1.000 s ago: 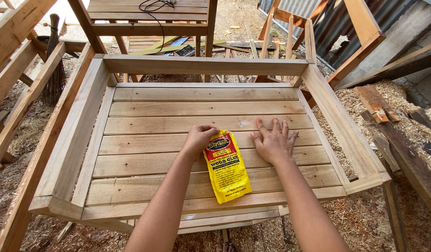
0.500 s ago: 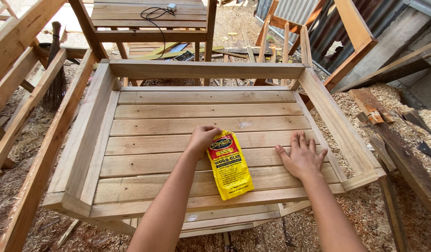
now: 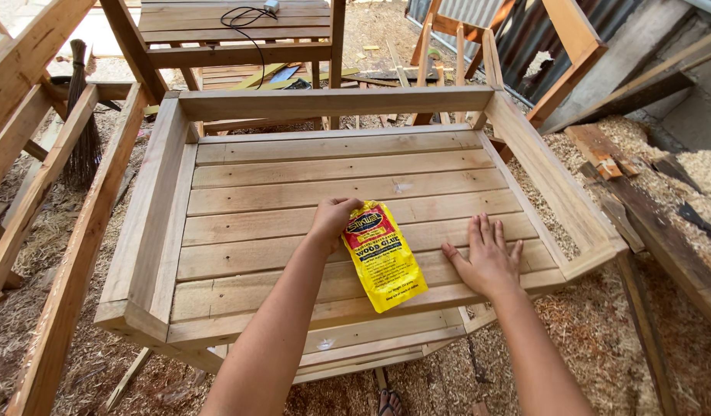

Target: The person applies wood glue from a yellow packet to the joints of a wooden furniture frame, squeezing glue onto the rail edges and spreading it with a finger. The person moves around the frame to reach different corners and continues applying glue along the joints.

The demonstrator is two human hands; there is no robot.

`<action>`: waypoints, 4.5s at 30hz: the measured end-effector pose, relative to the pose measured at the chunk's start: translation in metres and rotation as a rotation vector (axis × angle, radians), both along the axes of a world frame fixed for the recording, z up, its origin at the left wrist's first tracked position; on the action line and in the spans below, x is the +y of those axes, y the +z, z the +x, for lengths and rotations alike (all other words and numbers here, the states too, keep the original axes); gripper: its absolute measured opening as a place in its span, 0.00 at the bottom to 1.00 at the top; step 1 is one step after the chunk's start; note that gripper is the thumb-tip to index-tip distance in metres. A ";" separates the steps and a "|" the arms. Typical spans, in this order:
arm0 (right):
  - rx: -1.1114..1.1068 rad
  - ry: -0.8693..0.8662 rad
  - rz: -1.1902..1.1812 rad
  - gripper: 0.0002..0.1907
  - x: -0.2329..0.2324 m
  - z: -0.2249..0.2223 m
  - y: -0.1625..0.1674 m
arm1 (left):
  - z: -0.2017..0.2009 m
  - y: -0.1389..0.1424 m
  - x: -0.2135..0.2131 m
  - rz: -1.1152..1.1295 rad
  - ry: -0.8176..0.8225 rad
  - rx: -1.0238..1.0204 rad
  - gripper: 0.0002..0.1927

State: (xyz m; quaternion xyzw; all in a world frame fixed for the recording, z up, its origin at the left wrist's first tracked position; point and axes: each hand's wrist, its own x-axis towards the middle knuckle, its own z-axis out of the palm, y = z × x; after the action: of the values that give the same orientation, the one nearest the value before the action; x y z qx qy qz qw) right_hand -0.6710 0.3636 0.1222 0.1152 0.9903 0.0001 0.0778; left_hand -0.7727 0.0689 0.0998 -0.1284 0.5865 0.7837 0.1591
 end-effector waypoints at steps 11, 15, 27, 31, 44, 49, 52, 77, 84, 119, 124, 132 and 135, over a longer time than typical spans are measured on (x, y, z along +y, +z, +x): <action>0.212 0.134 -0.071 0.42 -0.016 0.033 -0.011 | 0.040 -0.002 0.055 0.001 -0.176 0.039 0.11; 0.274 0.190 -0.172 0.36 -0.020 0.053 -0.012 | 0.054 -0.003 0.068 0.008 -0.199 0.024 0.11; 0.357 -0.100 -1.430 0.15 -0.015 0.080 0.029 | 0.124 0.039 0.079 -0.086 -0.126 0.192 0.12; 0.233 -0.207 -1.681 0.16 -0.004 0.106 0.049 | 0.157 0.053 0.098 -0.142 -0.056 0.219 0.12; 0.226 -0.081 -1.862 0.21 0.068 0.183 0.027 | 0.261 0.053 0.194 -0.242 0.087 0.322 0.13; 0.240 -0.051 -1.872 0.23 0.087 0.202 0.020 | 0.289 0.049 0.207 -0.205 -0.018 0.325 0.13; 0.262 -0.048 -1.847 0.22 0.096 0.209 0.020 | 0.296 0.047 0.215 -0.226 -0.031 0.355 0.13; 0.198 0.006 -1.805 0.16 0.031 0.219 -0.037 | 0.346 -0.014 0.174 -0.319 0.264 0.318 0.10; -0.014 0.065 -1.855 0.18 -0.068 0.239 -0.065 | 0.383 -0.054 0.076 -0.329 0.380 0.281 0.10; -0.281 0.086 -1.798 0.15 -0.259 0.360 -0.187 | 0.521 -0.177 -0.127 -0.135 0.390 0.015 0.10; -0.299 0.050 -1.839 0.16 -0.282 0.384 -0.180 | 0.531 -0.169 -0.151 -0.144 0.438 -0.029 0.10; -0.236 0.100 -1.837 0.16 -0.303 0.378 -0.160 | 0.530 -0.139 -0.173 -0.174 0.435 0.009 0.09; -0.195 0.102 -1.843 0.16 -0.302 0.375 -0.146 | 0.521 -0.127 -0.174 -0.184 0.408 0.062 0.09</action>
State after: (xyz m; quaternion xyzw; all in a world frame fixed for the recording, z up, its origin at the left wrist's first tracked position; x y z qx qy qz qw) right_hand -0.2963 0.0611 -0.0234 -0.0361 0.5923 -0.7738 0.2216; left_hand -0.2517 -0.1055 -0.0268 -0.2341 0.6223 0.7463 -0.0332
